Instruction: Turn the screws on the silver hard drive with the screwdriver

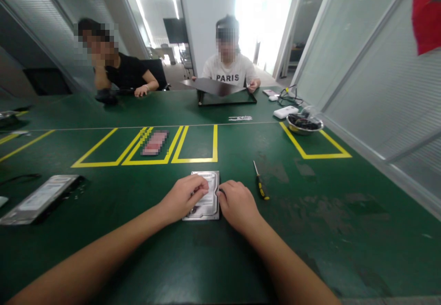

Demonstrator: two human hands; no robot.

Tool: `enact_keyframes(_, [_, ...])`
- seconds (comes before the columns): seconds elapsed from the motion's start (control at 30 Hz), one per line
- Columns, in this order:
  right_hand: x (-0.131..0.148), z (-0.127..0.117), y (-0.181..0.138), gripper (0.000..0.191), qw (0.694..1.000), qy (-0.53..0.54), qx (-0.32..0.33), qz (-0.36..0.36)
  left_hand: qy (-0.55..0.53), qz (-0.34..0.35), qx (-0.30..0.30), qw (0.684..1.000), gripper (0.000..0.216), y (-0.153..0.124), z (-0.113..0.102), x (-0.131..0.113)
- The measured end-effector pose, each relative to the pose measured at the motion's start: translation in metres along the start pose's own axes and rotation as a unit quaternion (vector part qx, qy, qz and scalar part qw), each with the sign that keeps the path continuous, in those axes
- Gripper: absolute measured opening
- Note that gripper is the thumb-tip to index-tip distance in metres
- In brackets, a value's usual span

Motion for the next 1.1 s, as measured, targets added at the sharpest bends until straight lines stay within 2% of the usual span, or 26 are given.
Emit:
enact_keyframes(0.3, [-0.005, -0.003, 0.001, 0.026, 0.997, -0.057, -0.012, 0.052, -0.009, 0.010, 0.060, 0.998, 0.009, 0.020, 0.010, 0.002])
enact_keyframes(0.63, [-0.005, -0.003, 0.001, 0.025, 0.995, -0.088, -0.010, 0.050, 0.044, 0.069, 0.050, 0.995, 0.010, 0.025, 0.015, -0.001])
enact_keyframes(0.77, [-0.004, -0.003, 0.000, 0.023, 0.993, -0.103, -0.006, 0.054, 0.040, 0.065, 0.047, 0.996, 0.011, 0.025, 0.016, -0.001])
enact_keyframes(0.9, [-0.004, -0.001, 0.000, 0.025, 0.992, -0.110, -0.003, 0.061, 0.061, 0.069, 0.063, 0.994, 0.006, 0.026, 0.018, 0.001])
enact_keyframes(1.1, [-0.005, 0.000, 0.000, 0.025, 0.991, -0.119, 0.001, 0.067, 0.094, 0.082, 0.087, 0.988, 0.011, 0.029, 0.019, 0.001])
Point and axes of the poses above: each hand's wrist, its own y-axis towards the middle knuckle, its own z-axis out of the palm, x = y × z, the point moved 3 cm from there along y, towards the middle knuckle, and after that the axes turned 8 degrees about y, right-handed, at the moved point
